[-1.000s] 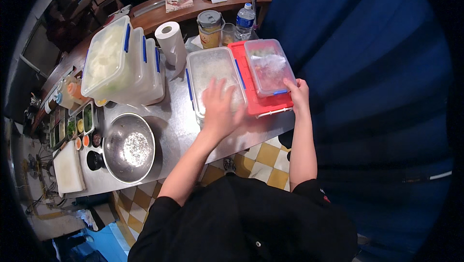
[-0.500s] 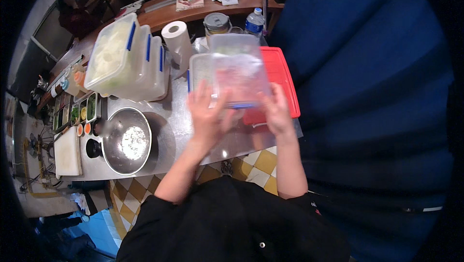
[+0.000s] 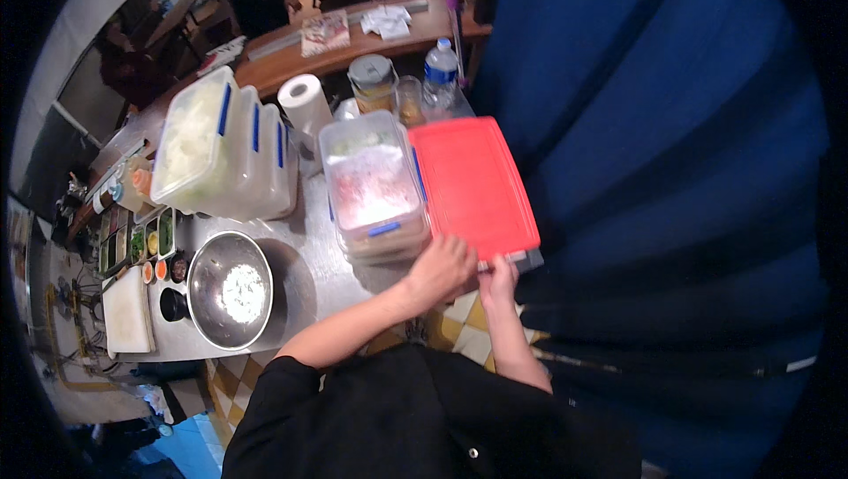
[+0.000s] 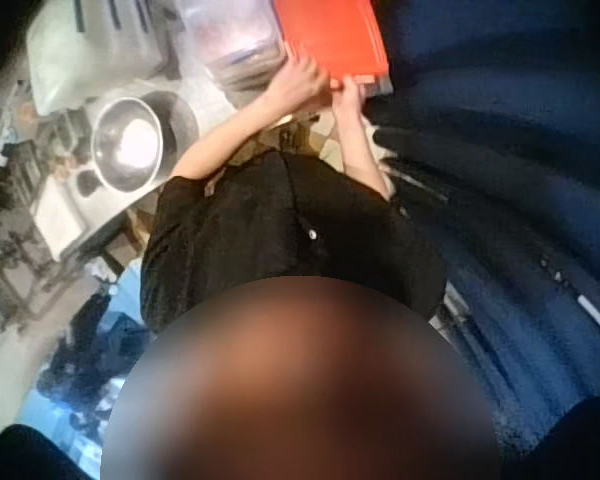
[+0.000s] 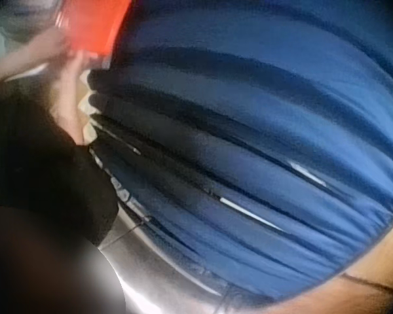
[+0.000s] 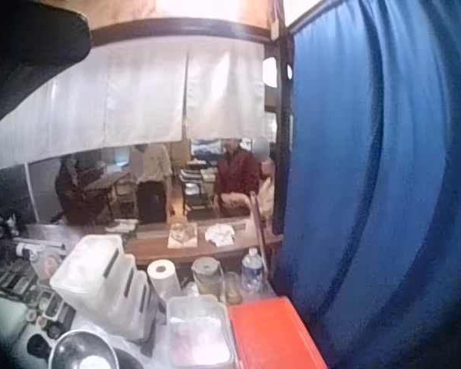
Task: The person assembles and finishes seafood dishes at a kitchen counter. They use a culinary torch to sear scallops, sprinkle salt and toppings on oysters, and handle various containers of ingredients. A coworker slices meat nearby while the person plates and garnishes the seafood.
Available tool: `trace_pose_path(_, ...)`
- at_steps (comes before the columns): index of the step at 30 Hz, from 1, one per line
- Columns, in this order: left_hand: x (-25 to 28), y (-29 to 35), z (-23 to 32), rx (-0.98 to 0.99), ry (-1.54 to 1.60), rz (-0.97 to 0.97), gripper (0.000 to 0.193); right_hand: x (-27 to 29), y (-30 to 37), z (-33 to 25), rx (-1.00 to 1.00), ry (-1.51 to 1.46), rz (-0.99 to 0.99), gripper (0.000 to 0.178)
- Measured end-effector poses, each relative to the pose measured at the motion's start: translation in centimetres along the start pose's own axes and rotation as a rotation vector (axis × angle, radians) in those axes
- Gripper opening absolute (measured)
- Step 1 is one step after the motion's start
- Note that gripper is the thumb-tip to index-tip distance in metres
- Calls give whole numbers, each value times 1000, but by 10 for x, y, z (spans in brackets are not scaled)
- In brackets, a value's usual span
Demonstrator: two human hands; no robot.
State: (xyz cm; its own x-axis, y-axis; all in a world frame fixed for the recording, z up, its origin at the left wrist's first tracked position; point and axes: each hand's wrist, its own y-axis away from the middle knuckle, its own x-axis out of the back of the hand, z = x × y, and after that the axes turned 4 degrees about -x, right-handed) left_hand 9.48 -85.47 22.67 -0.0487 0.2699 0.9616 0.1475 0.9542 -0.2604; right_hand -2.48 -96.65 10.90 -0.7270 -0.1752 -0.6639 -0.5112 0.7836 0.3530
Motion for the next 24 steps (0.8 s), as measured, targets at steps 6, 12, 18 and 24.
trace_pose_path(6,-5,-7,29,-164,159,-147,19,29,70,-30,-137,-201,156,28)
trace_pose_path(12,91,-53,14,-159,371,55,45,52,115,-61,-28,-123,224,14)
trace_pose_path(18,78,-145,-82,413,140,479,29,121,162,-94,-48,-1,405,12)
trace_pose_path(24,-15,-191,-185,607,153,-49,27,159,223,-146,42,-142,196,18)
